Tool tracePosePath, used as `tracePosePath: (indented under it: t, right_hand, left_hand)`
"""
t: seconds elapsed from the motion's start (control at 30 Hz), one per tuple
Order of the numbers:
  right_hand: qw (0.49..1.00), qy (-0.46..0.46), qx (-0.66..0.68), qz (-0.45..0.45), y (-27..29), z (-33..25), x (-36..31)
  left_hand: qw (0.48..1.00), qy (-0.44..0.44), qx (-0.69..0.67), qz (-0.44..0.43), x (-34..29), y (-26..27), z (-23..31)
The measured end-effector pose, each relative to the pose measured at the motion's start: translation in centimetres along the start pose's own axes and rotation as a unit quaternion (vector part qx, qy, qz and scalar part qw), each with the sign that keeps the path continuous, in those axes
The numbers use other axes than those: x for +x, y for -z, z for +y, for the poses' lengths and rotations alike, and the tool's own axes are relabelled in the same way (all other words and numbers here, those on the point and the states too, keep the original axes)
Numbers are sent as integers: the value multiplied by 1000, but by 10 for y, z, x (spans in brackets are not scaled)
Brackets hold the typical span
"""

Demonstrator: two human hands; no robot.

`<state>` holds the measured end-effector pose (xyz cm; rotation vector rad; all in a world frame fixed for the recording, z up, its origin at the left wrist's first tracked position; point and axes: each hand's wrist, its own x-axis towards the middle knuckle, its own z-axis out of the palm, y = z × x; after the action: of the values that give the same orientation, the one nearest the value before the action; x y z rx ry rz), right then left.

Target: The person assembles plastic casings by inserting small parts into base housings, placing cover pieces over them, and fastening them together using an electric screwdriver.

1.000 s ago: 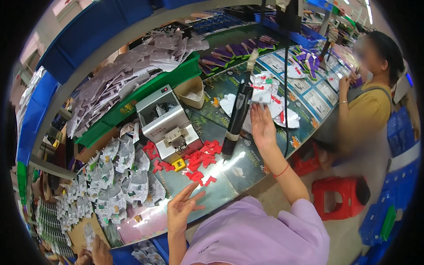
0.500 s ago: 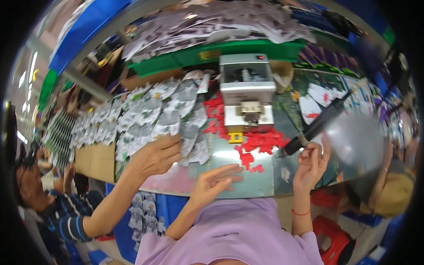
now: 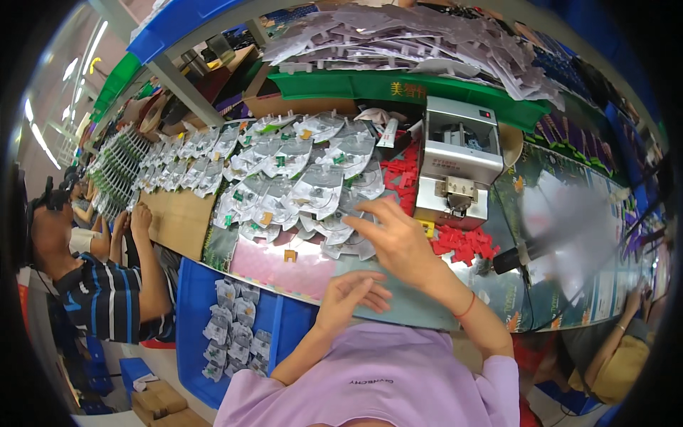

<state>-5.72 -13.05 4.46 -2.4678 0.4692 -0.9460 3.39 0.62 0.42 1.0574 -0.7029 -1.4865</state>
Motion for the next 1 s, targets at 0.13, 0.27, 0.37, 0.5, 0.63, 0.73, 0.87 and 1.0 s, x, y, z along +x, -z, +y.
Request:
tracePosePath:
  t: [0.13, 0.27, 0.37, 0.5, 0.63, 0.73, 0.87, 1.0]
  right_hand:
    - [990, 100, -99, -6, -27, 2, 25]
    - [978, 134, -156, -31, -41, 11, 36]
    - [970, 172, -169, -28, -38, 13, 39]
    - [967, 218, -127, 45, -19, 1, 36]
    - [956, 240, -154, 73, 10, -5, 11]
    - [954, 247, -157, 63, 32, -10, -13]
    - [960, 210, -175, 54, 48, -11, -42]
    - [970, 167, -175, 36, 66, -17, -56]
  left_hand:
    - [998, 1, -51, 40, -3, 7, 3]
    - [996, -5, -67, 60, -6, 17, 5]
    - [994, -19, -81, 65, -5, 22, 6]
    - [982, -72, -149, 86, 3, 20, 17]
    - [972, -103, -202, 54, 10, 14, 28]
    - [978, -98, -183, 30, 13, 5, 27]
    - [984, -70, -162, 22, 19, -14, 17]
    - [987, -65, -148, 21, 21, -34, 12]
